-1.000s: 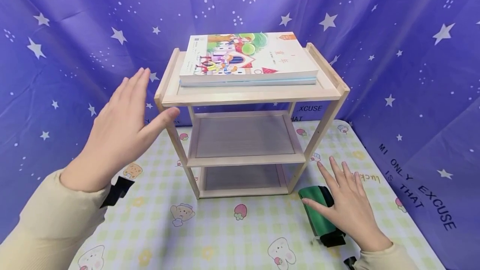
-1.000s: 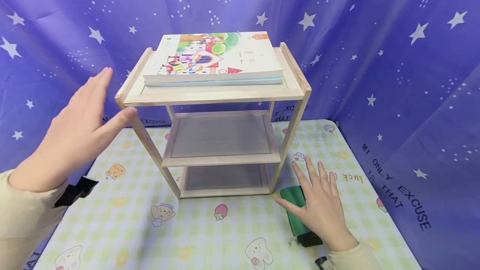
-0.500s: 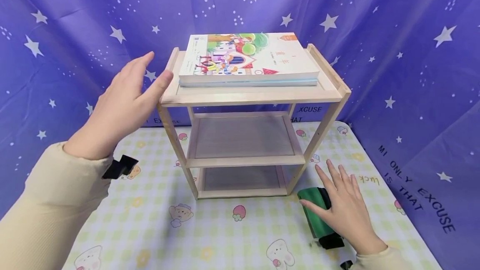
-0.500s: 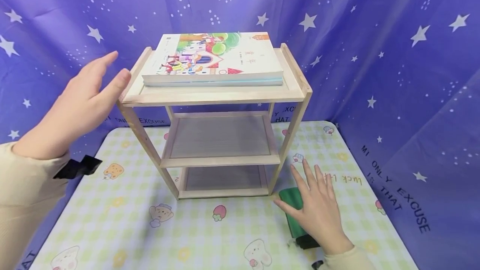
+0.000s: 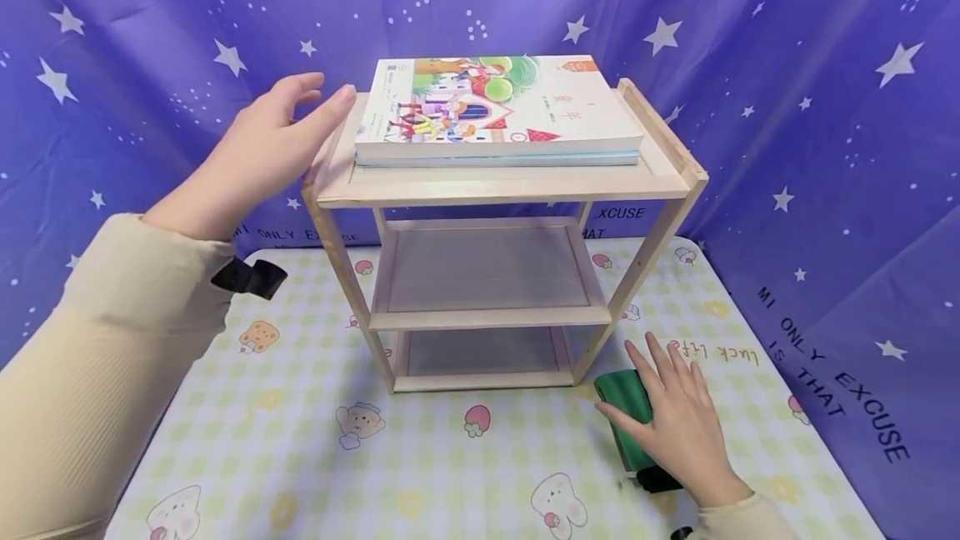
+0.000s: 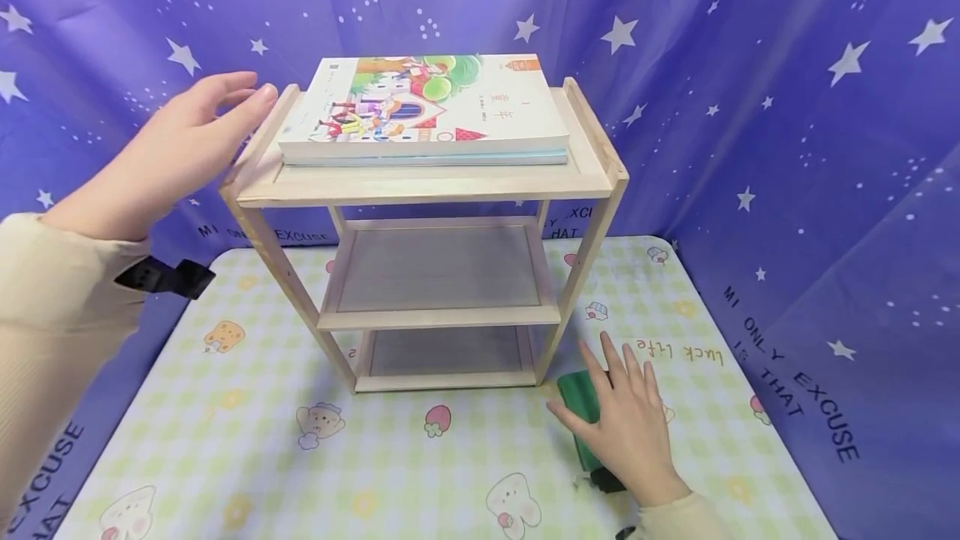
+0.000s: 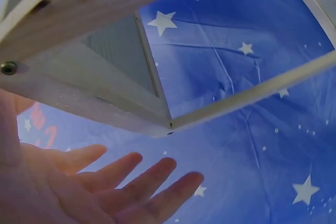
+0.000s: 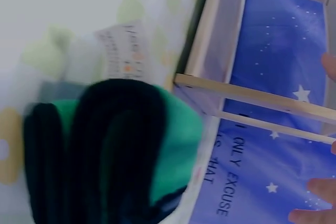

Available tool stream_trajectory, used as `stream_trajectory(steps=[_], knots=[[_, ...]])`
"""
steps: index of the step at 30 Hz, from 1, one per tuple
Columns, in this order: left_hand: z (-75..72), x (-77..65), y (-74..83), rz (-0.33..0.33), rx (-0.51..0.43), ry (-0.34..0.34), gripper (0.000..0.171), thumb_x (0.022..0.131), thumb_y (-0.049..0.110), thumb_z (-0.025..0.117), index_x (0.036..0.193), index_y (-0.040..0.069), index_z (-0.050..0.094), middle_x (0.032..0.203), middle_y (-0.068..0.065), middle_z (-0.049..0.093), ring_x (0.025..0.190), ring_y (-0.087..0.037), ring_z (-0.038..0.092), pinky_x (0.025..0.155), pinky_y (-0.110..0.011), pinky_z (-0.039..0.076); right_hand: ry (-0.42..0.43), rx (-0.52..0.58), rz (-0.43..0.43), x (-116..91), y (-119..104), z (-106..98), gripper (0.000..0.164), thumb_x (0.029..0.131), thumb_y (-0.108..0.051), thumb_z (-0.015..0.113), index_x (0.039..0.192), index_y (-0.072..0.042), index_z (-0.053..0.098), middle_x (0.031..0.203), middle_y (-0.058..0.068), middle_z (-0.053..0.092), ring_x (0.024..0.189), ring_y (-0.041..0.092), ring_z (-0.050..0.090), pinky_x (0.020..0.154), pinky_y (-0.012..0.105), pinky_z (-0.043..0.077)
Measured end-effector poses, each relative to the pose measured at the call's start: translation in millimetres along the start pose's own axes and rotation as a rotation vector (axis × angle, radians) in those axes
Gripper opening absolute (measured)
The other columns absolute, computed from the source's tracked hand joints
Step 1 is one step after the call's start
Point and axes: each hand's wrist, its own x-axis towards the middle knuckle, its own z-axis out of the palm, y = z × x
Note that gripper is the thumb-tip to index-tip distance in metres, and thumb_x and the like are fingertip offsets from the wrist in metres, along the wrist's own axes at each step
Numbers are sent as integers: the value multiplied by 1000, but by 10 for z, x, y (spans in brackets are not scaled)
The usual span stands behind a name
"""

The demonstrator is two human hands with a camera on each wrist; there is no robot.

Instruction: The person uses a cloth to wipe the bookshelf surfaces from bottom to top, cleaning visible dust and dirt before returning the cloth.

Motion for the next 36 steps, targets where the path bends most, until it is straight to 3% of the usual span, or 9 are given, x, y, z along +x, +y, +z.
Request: stream_trajectory(steps=[4, 9, 15, 22, 27, 29, 36], knots=[[17, 44, 7, -34, -84, -49, 86, 93, 70, 42, 161, 28, 8, 167, -10, 10, 153, -35, 12, 119, -63, 15, 0, 4, 14, -18, 25, 103, 91, 79, -59, 74, 151, -14, 41, 155, 23, 35, 143, 49, 29, 119, 63, 15], [59, 80, -22, 1, -140, -82, 84, 95, 62, 49, 159, 35, 1, 167, -15, 1, 153, -34, 7, 120, -62, 10, -37, 23, 48, -46, 28, 232, 90, 79, -61, 73, 151, -15, 42, 155, 23, 36, 140, 50, 31, 113, 67, 22], [94, 121, -75, 1, -213, -106, 81, 96, 58, 49, 157, 41, -2, 168, -5, -8, 154, -26, 3, 121, -61, 7, -72, 28, 89, -90, 60, 353, 89, 80, -61, 72, 150, -13, 43, 154, 24, 37, 138, 51, 32, 109, 68, 25], [122, 153, -79, -22, -277, -187, 76, 98, 59, 45, 156, 45, -2, 168, -5, -3, 154, -27, 11, 123, -56, 11, -105, 26, 152, -149, 138, 461, 89, 82, -63, 70, 149, -10, 43, 153, 28, 35, 137, 54, 30, 107, 70, 27], [157, 173, -77, -35, -326, -244, 70, 98, 60, 43, 155, 48, 5, 167, 4, -11, 154, -23, -5, 122, -57, 1, -123, 7, 191, -206, 197, 516, 88, 82, -61, 71, 147, -8, 44, 154, 31, 31, 137, 57, 26, 106, 70, 27], [158, 182, -80, -36, -344, -280, 67, 98, 60, 43, 155, 49, 8, 168, 4, -8, 154, -23, -6, 122, -58, 0, -144, -1, 205, -220, 218, 525, 88, 82, -61, 70, 147, -8, 44, 154, 31, 29, 137, 58, 25, 106, 71, 26], [98, 231, -89, -55, -356, -406, 62, 99, 59, 43, 153, 52, 13, 167, 4, 6, 151, -26, 17, 121, -52, 19, -155, -14, 205, -240, 245, 608, 88, 83, -60, 70, 147, -5, 44, 153, 33, 29, 133, 61, 28, 103, 73, 30]])
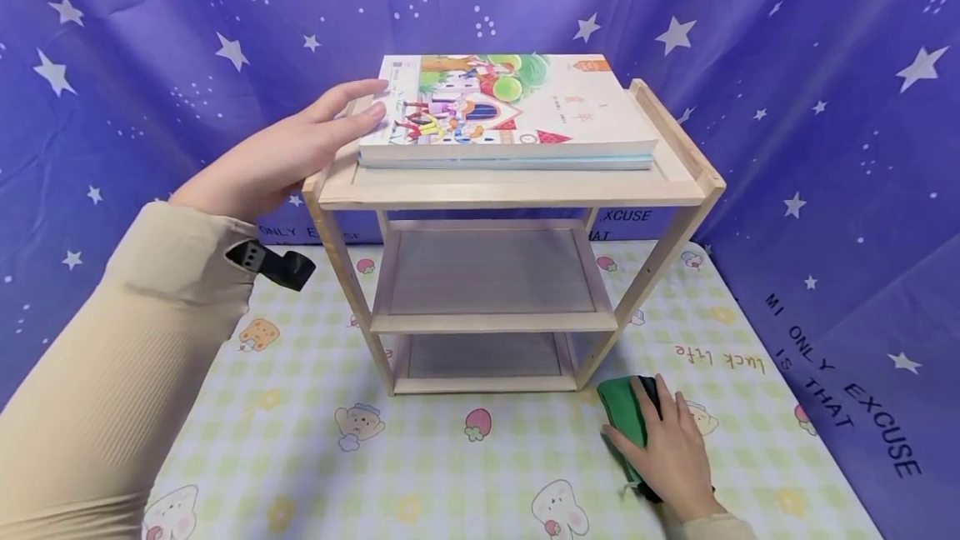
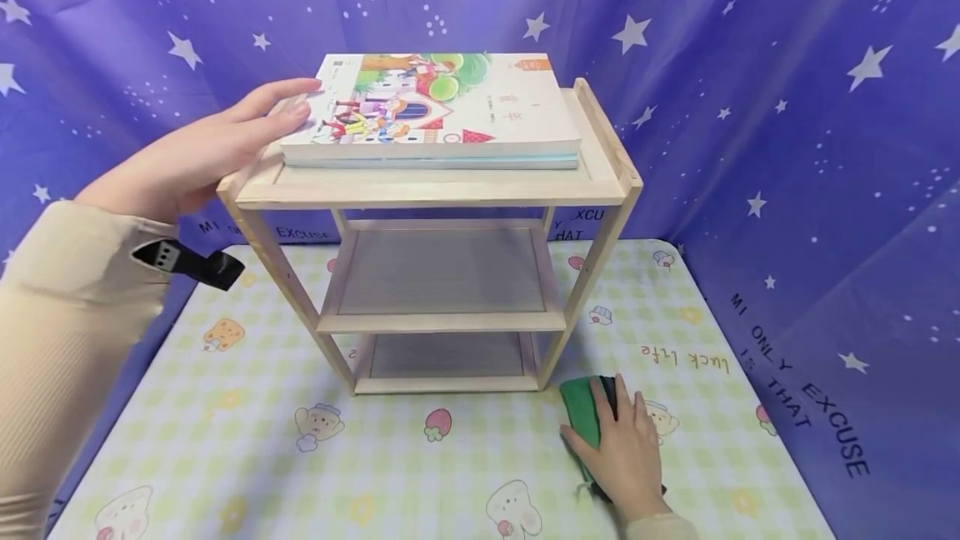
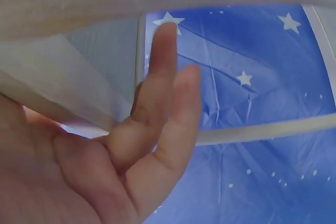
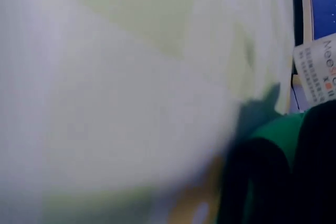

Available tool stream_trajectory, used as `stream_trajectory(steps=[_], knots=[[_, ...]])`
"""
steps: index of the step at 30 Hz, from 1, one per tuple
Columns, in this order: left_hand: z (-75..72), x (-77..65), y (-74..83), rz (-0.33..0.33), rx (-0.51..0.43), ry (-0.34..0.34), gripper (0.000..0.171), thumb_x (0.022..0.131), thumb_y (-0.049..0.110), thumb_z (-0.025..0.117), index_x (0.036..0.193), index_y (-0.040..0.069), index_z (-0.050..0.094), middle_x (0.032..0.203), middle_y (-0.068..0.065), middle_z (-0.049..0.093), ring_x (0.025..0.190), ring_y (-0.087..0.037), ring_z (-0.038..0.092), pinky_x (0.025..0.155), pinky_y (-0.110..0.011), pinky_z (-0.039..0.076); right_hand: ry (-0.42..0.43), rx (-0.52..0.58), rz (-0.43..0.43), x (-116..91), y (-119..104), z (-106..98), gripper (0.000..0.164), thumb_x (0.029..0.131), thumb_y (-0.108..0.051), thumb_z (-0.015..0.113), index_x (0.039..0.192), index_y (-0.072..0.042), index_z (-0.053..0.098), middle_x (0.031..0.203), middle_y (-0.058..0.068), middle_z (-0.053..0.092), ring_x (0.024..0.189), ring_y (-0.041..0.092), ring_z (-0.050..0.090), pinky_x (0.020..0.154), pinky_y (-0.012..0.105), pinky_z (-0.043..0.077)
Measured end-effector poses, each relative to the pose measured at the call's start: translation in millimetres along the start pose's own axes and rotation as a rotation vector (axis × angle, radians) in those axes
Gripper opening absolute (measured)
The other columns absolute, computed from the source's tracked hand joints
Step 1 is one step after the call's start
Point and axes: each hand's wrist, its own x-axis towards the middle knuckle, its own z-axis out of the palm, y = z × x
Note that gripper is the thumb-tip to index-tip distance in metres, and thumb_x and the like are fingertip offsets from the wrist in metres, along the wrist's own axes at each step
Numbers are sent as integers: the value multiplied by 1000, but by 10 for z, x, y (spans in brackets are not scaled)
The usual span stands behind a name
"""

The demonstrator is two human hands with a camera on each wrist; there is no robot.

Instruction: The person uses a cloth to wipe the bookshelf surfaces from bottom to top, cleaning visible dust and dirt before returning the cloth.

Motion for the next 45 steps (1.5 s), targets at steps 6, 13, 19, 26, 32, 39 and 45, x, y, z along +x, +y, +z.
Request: stream_trajectory(steps=[6, 13, 19, 26, 32, 39, 45], knots=[[10, 14, -17, 14, 2, 4, 61, 100, 57, 44, 154, 47, 18, 167, 12, -3, 154, -21, 5, 123, -51, 11, 42, 9, 8, -55, -12, 107, 82, 83, -55, 72, 144, -5, 47, 153, 36, 25, 131, 61, 31, 99, 73, 35], [23, 13, -6, 4, 98, 8, 60, 99, 62, 40, 154, 51, 16, 160, 24, -23, 151, -14, -21, 122, -56, -4, 47, 50, 46, -115, -2, 168, 70, 87, -42, 73, 142, -5, 50, 154, 37, 21, 130, 59, 33, 95, 72, 39], [21, 1, 0, 2, 101, 5, 61, 100, 62, 38, 154, 50, 14, 160, 25, -24, 150, -15, -23, 122, -56, -5, -25, 65, 63, -121, -2, 148, 67, 90, -38, 70, 146, -8, 48, 154, 37, 21, 127, 60, 40, 91, 71, 41], [9, -35, -5, 8, 111, 27, 62, 99, 63, 38, 155, 49, 14, 159, 26, -24, 150, -15, -23, 122, -57, -7, -56, 59, 21, -81, -23, 132, 65, 86, -26, 72, 145, -9, 50, 153, 37, 25, 122, 59, 45, 84, 70, 43], [6, -36, -1, 9, 97, 25, 64, 99, 63, 39, 155, 48, 14, 159, 26, -23, 151, -14, -22, 122, -55, -7, -60, 46, -7, -66, -76, 109, 66, 82, -23, 73, 143, -8, 53, 150, 36, 31, 118, 56, 49, 83, 67, 44], [10, -36, -5, 8, 98, 27, 63, 99, 63, 38, 156, 48, 13, 159, 26, -23, 151, -15, -20, 122, -55, -6, -57, 91, -28, -69, -92, 82, 66, 79, -18, 75, 140, -8, 55, 143, 36, 36, 117, 55, 49, 84, 65, 46], [24, -29, 10, 15, 79, 19, 63, 99, 62, 39, 155, 48, 14, 159, 26, -23, 151, -14, -20, 123, -54, -6, -112, 140, 25, -72, -117, 56, 67, 78, -20, 75, 140, -9, 54, 140, 36, 35, 115, 53, 51, 84, 61, 48]])
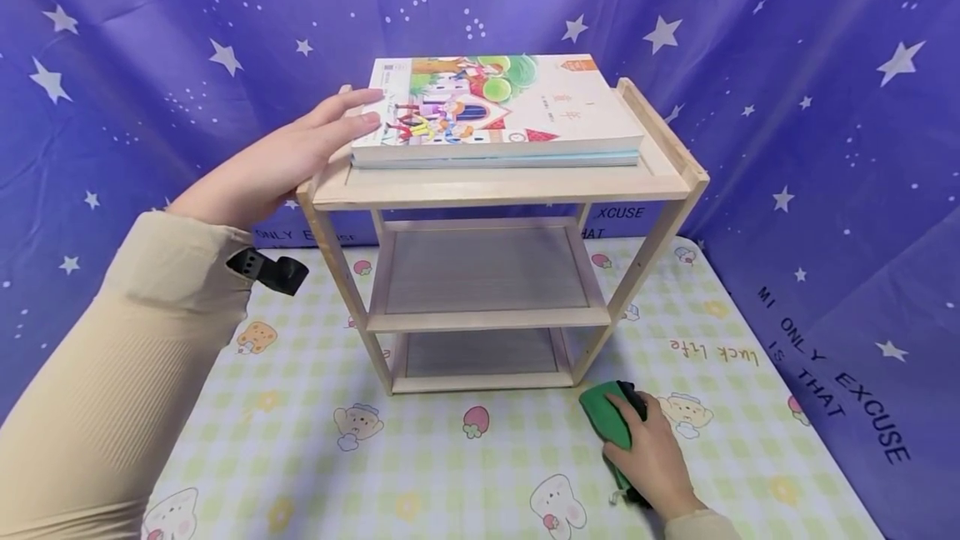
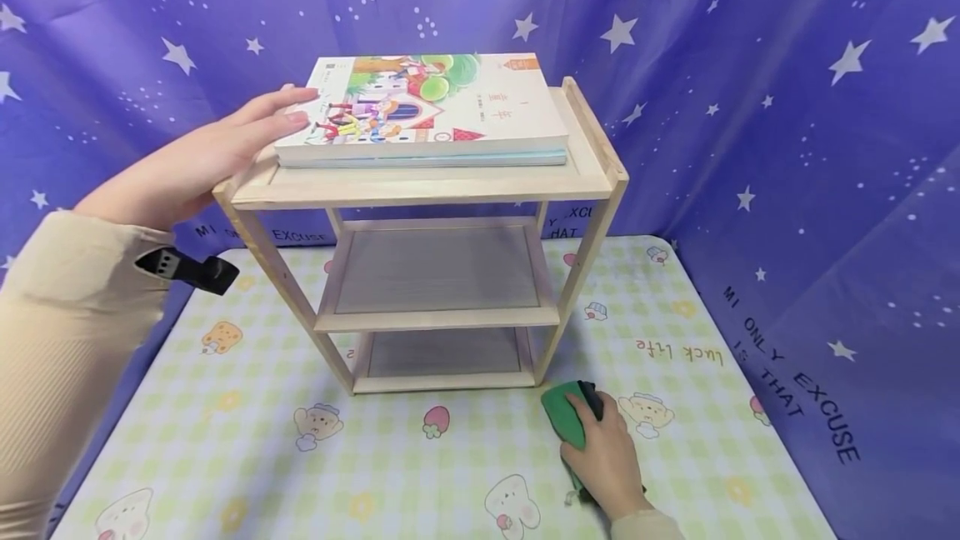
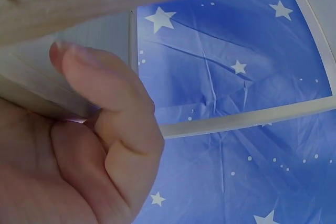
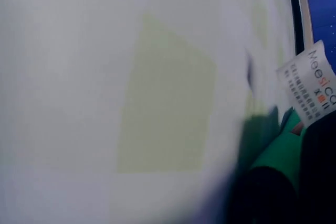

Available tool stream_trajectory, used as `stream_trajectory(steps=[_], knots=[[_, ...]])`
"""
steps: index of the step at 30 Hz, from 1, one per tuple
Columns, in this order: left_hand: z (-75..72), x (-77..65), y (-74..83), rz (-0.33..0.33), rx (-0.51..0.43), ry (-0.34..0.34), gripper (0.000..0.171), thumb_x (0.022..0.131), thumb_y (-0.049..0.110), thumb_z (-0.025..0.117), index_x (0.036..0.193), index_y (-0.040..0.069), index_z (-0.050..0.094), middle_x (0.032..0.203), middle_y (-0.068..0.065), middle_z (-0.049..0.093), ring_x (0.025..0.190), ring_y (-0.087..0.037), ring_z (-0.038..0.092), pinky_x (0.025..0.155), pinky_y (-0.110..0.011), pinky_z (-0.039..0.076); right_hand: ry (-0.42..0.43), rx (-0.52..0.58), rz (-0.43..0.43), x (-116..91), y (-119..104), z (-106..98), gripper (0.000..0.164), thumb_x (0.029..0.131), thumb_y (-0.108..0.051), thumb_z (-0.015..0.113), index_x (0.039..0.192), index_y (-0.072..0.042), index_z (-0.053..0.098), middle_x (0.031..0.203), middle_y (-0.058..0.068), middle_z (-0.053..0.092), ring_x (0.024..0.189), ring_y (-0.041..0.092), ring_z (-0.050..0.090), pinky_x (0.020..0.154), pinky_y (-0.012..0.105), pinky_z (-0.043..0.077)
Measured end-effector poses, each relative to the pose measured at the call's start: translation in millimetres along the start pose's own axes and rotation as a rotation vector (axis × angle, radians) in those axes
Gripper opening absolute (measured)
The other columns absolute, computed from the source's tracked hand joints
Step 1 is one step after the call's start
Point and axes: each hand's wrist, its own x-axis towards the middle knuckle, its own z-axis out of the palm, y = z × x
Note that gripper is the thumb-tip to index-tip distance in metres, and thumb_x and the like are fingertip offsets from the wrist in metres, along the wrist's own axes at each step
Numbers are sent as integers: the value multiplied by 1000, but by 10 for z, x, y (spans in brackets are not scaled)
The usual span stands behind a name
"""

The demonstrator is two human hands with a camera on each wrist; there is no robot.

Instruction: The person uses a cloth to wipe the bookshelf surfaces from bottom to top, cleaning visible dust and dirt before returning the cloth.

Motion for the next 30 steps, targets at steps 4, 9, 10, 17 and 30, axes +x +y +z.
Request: stream_trajectory(steps=[4, 9, 10, 17, 30], knots=[[4, 4, 3, 2, 12, 4, 62, 99, 62, 38, 155, 49, 14, 159, 26, -23, 151, -15, -21, 122, -55, -7, -33, 31, 35, -12, -42, -9, 66, 78, -20, 75, 140, -11, 54, 140, 34, 35, 113, 49, 53, 83, 59, 49], [1, 0, 5, 4, 24, 10, 62, 99, 63, 37, 155, 49, 14, 159, 27, -23, 151, -16, -19, 122, -56, -7, -37, 62, 34, -28, -108, -8, 65, 78, -18, 76, 139, -13, 56, 141, 30, 36, 111, 47, 55, 83, 58, 49], [1, -1, 5, 4, 28, 11, 62, 99, 63, 37, 155, 49, 13, 159, 27, -23, 151, -16, -19, 122, -56, -6, -27, 67, 30, -33, -120, -2, 64, 78, -18, 76, 139, -13, 56, 141, 30, 37, 111, 46, 55, 83, 57, 49], [8, -8, 10, 3, 35, 13, 62, 99, 63, 37, 155, 50, 13, 159, 26, -22, 152, -17, -18, 122, -57, -5, -17, 89, 2, -45, -231, 5, 60, 77, -17, 77, 135, -16, 60, 140, 26, 41, 109, 42, 58, 81, 53, 50], [18, -13, 5, 22, -16, 13, 63, 100, 60, 40, 156, 46, 15, 161, 23, -21, 153, -16, -16, 123, -54, -6, -37, 204, -36, 30, -575, -38, 60, 77, -13, 75, 135, -21, 60, 143, 21, 43, 103, 34, 59, 75, 43, 50]])
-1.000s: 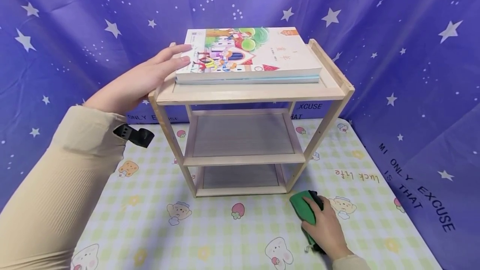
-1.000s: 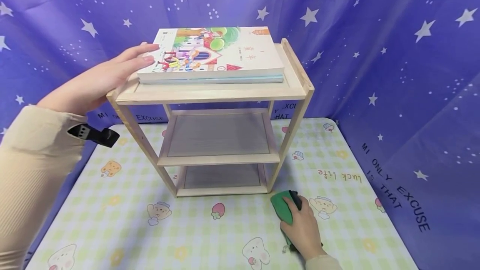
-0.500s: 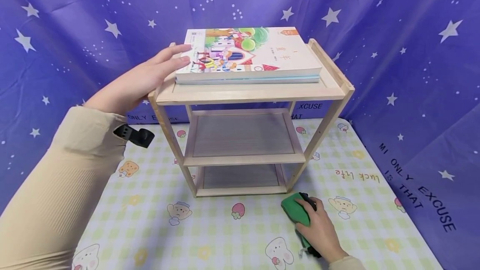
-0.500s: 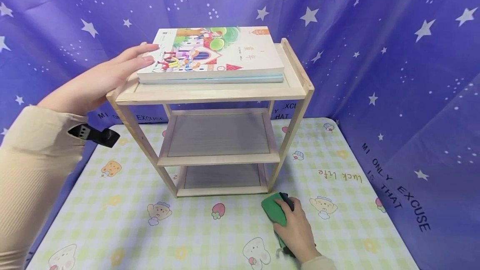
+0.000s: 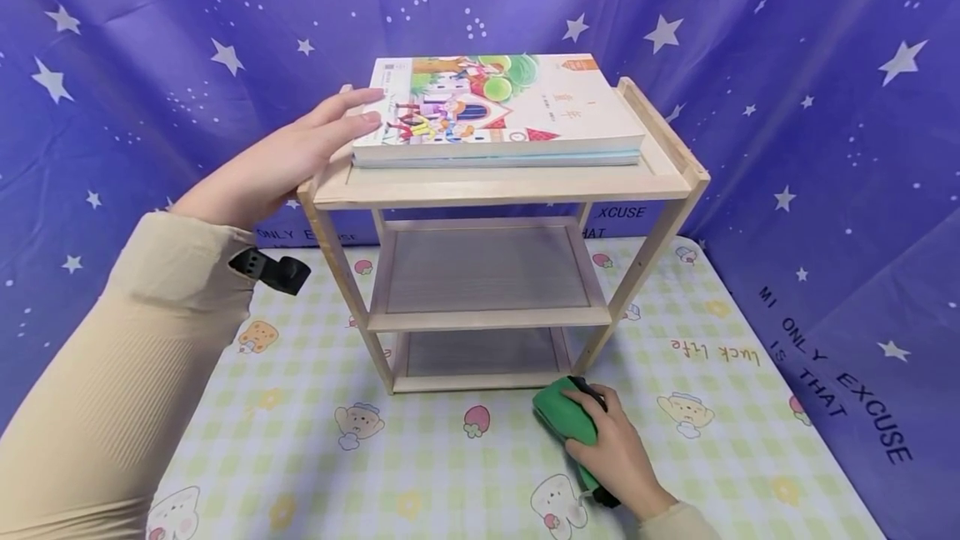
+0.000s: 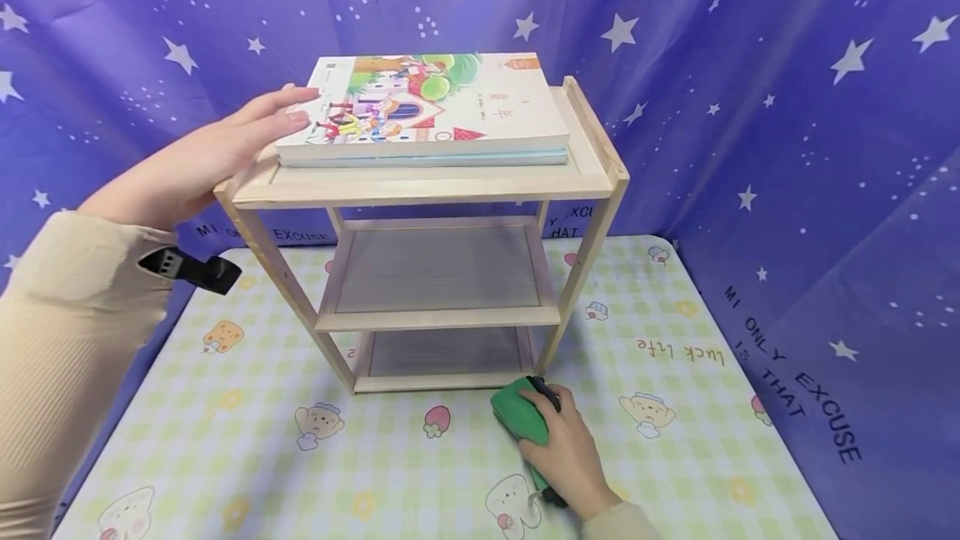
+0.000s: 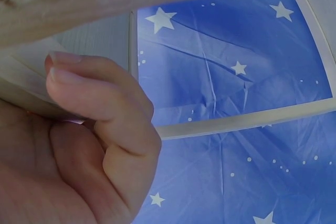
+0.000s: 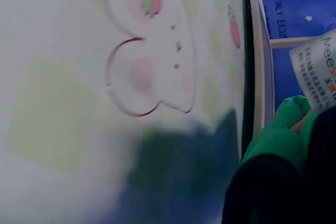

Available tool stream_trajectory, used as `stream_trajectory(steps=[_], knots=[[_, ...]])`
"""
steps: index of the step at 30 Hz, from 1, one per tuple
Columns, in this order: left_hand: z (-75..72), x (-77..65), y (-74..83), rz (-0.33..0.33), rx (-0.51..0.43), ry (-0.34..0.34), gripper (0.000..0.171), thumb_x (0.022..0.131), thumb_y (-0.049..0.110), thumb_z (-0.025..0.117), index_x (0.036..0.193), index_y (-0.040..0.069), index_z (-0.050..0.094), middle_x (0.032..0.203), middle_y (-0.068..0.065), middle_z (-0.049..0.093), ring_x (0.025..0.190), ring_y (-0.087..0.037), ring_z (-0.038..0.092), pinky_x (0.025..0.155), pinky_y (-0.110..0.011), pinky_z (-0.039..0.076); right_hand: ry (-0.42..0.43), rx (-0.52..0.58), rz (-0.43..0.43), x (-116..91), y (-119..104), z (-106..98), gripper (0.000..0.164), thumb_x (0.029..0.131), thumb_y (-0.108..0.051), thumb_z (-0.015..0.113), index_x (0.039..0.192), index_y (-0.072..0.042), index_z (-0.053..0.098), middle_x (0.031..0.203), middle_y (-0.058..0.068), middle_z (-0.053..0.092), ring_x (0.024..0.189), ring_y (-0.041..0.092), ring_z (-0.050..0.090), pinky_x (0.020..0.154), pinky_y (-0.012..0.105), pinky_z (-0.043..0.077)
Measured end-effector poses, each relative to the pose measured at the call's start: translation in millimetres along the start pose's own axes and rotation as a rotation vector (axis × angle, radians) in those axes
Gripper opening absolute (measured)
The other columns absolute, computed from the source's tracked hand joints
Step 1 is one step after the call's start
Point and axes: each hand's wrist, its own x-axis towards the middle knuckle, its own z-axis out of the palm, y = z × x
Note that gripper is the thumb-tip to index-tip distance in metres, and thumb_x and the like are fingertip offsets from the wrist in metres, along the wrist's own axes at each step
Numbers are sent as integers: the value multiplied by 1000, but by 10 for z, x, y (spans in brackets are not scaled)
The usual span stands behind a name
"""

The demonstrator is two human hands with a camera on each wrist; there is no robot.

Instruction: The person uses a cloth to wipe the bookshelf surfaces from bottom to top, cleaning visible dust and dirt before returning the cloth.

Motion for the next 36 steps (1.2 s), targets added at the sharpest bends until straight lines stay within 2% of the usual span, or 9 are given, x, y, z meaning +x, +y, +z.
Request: stream_trajectory(steps=[6, 15, 19, 26, 36], knots=[[1, 11, -10, -1, 2, 9, 63, 100, 61, 40, 156, 47, 16, 161, 23, -19, 153, -17, -14, 123, -54, -4, 44, -14, -50, 92, -60, 42, 62, 76, -14, 75, 135, -21, 60, 144, 21, 44, 106, 35, 59, 76, 44, 50], [1, 13, -2, -1, -5, 5, 62, 100, 59, 40, 156, 46, 16, 162, 23, -18, 154, -17, -10, 123, -53, -2, 52, -5, -88, 191, -144, 116, 61, 76, -12, 76, 135, -19, 61, 146, 23, 44, 111, 38, 59, 78, 47, 50], [-1, 18, -2, 2, -10, 5, 62, 100, 59, 40, 156, 46, 17, 162, 23, -19, 153, -16, -12, 123, -53, -3, 85, -27, -120, 250, -175, 135, 61, 75, -11, 77, 134, -19, 62, 143, 23, 47, 111, 37, 58, 78, 47, 50], [-9, 17, -21, -3, -6, 6, 62, 100, 59, 40, 156, 47, 16, 161, 24, -20, 152, -15, -16, 123, -54, -5, 112, -117, -225, 335, -224, 155, 59, 76, -13, 77, 132, -16, 63, 140, 24, 50, 114, 40, 59, 79, 51, 53], [4, 26, -25, -6, -21, 9, 61, 100, 59, 40, 156, 46, 17, 160, 26, -21, 152, -15, -16, 123, -53, -2, 155, -267, -381, 515, -248, 188, 53, 72, -10, 78, 124, -14, 67, 129, 26, 56, 103, 40, 63, 81, 50, 53]])
